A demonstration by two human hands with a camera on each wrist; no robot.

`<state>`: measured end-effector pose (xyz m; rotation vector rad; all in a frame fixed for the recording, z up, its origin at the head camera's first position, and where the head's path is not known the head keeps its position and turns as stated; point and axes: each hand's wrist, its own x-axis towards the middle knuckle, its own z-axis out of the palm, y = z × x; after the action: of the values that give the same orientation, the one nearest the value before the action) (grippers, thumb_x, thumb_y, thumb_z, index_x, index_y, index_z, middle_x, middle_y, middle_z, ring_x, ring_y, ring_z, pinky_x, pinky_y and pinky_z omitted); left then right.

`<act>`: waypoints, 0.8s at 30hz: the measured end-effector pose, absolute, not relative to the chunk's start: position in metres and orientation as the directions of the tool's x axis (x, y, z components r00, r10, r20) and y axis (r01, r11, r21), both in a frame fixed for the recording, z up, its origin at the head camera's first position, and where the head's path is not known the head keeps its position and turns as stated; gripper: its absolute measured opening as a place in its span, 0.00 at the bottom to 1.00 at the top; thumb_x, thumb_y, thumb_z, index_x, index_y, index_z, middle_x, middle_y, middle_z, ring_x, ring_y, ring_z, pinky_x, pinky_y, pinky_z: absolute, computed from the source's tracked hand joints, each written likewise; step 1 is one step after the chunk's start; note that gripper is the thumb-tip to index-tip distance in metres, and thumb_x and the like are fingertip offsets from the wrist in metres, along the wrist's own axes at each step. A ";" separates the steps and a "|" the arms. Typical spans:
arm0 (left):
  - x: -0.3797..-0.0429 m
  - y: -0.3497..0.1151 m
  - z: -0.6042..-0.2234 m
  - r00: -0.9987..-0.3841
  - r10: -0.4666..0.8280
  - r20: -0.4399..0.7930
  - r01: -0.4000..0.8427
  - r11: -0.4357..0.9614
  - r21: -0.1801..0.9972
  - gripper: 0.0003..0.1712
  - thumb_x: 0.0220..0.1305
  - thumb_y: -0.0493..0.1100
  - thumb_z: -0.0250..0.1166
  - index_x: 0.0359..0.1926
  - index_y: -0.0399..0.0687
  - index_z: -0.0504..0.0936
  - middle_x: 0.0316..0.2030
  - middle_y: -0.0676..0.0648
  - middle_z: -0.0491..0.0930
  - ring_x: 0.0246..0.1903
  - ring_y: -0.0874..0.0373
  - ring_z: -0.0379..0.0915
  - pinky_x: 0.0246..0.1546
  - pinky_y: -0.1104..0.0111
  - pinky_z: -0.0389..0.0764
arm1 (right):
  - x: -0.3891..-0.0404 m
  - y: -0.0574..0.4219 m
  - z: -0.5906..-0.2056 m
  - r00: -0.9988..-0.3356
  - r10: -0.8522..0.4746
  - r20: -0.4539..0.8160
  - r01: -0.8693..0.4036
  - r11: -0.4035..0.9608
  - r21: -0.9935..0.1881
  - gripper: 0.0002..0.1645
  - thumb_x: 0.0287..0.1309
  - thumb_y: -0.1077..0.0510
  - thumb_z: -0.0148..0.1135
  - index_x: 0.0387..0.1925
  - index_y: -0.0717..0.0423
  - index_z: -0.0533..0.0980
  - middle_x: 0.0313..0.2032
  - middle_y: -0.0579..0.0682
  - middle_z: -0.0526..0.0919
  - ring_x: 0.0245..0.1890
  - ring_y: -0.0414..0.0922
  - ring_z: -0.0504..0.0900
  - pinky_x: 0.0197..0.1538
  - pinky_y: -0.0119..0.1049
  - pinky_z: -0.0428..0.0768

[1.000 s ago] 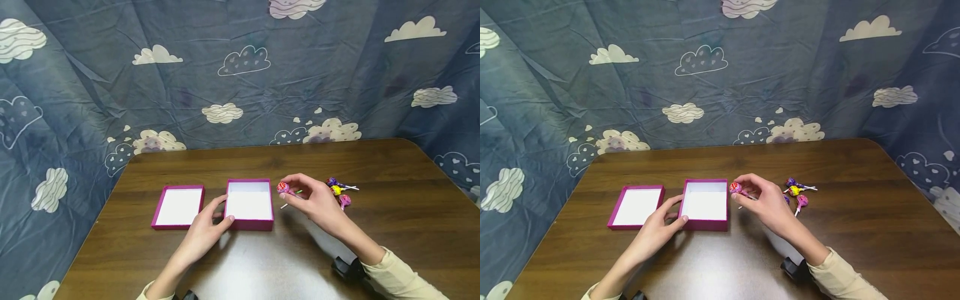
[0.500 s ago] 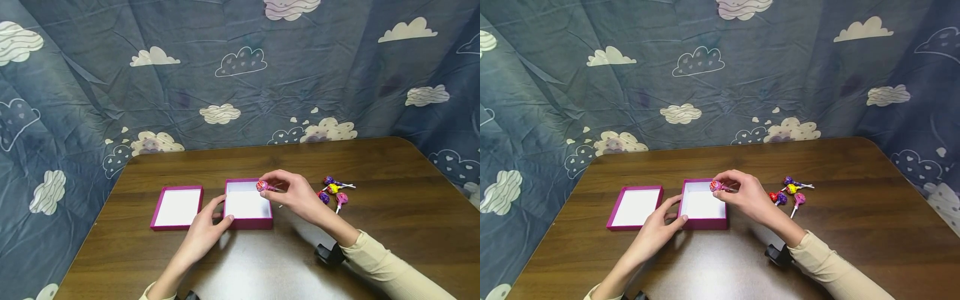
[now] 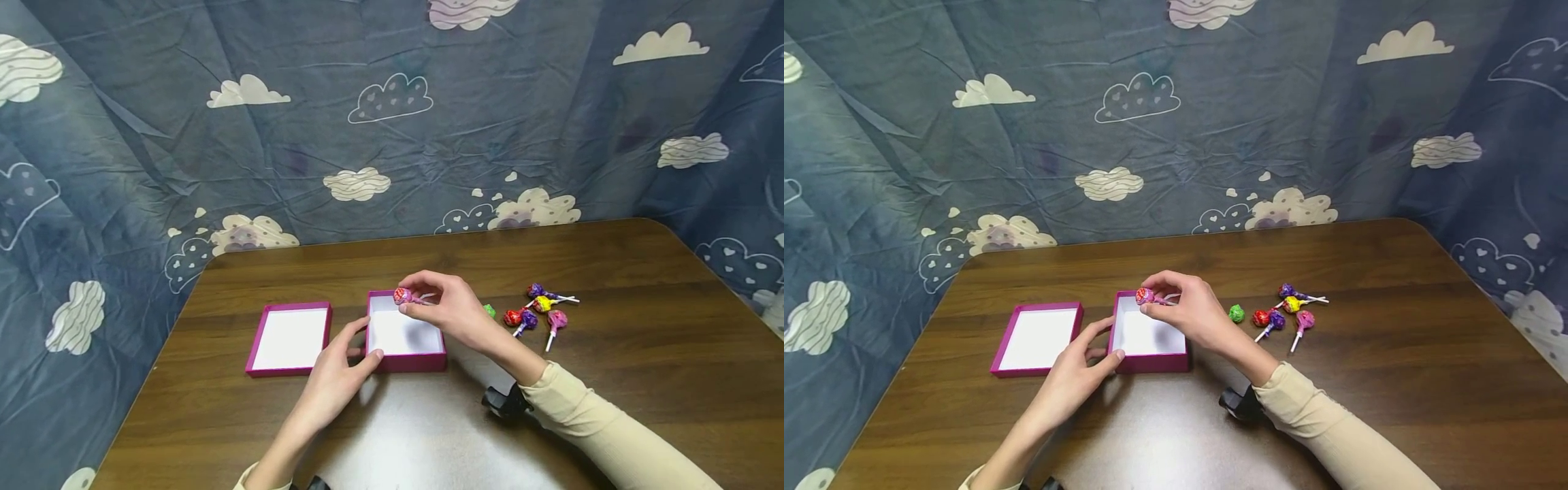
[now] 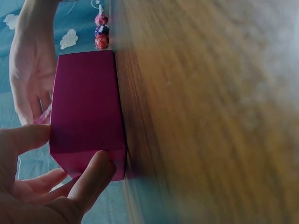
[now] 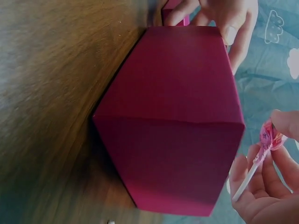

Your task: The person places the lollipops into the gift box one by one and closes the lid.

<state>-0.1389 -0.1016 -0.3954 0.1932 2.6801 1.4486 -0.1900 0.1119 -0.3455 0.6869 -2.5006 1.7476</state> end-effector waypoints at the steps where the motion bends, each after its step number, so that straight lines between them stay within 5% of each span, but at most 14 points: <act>1: -0.139 -0.102 -0.395 -0.988 0.154 -0.021 0.065 0.537 0.841 0.32 0.59 0.55 0.64 0.64 0.64 0.66 0.61 0.54 0.68 0.48 0.54 0.75 0.42 0.57 0.77 | -0.193 0.110 -0.349 -0.903 -0.347 0.253 -0.357 0.281 -0.891 0.16 0.50 0.62 0.69 0.43 0.59 0.79 0.38 0.52 0.82 0.39 0.48 0.79 0.47 0.45 0.77; 7: -0.140 -0.102 -0.394 -0.986 0.164 -0.040 0.048 0.501 0.864 0.32 0.58 0.52 0.66 0.63 0.62 0.67 0.59 0.49 0.70 0.49 0.53 0.74 0.41 0.58 0.77 | -0.210 0.102 -0.372 -0.897 -0.386 0.216 -0.361 0.356 -0.862 0.14 0.47 0.57 0.71 0.39 0.48 0.80 0.32 0.44 0.81 0.34 0.42 0.79 0.42 0.38 0.78; 24: -0.138 -0.101 -0.394 -0.985 0.171 -0.005 0.082 0.496 0.864 0.31 0.59 0.49 0.65 0.63 0.61 0.67 0.59 0.51 0.70 0.49 0.54 0.75 0.40 0.59 0.77 | -0.225 0.083 -0.381 -0.879 -0.436 0.193 -0.446 0.610 -0.655 0.13 0.43 0.58 0.73 0.36 0.50 0.82 0.26 0.38 0.82 0.29 0.33 0.79 0.34 0.32 0.74</act>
<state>-0.1377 -0.1014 -0.3941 0.2238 2.6386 1.5172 -0.2248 0.0826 -0.3806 0.7688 -2.8063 1.1485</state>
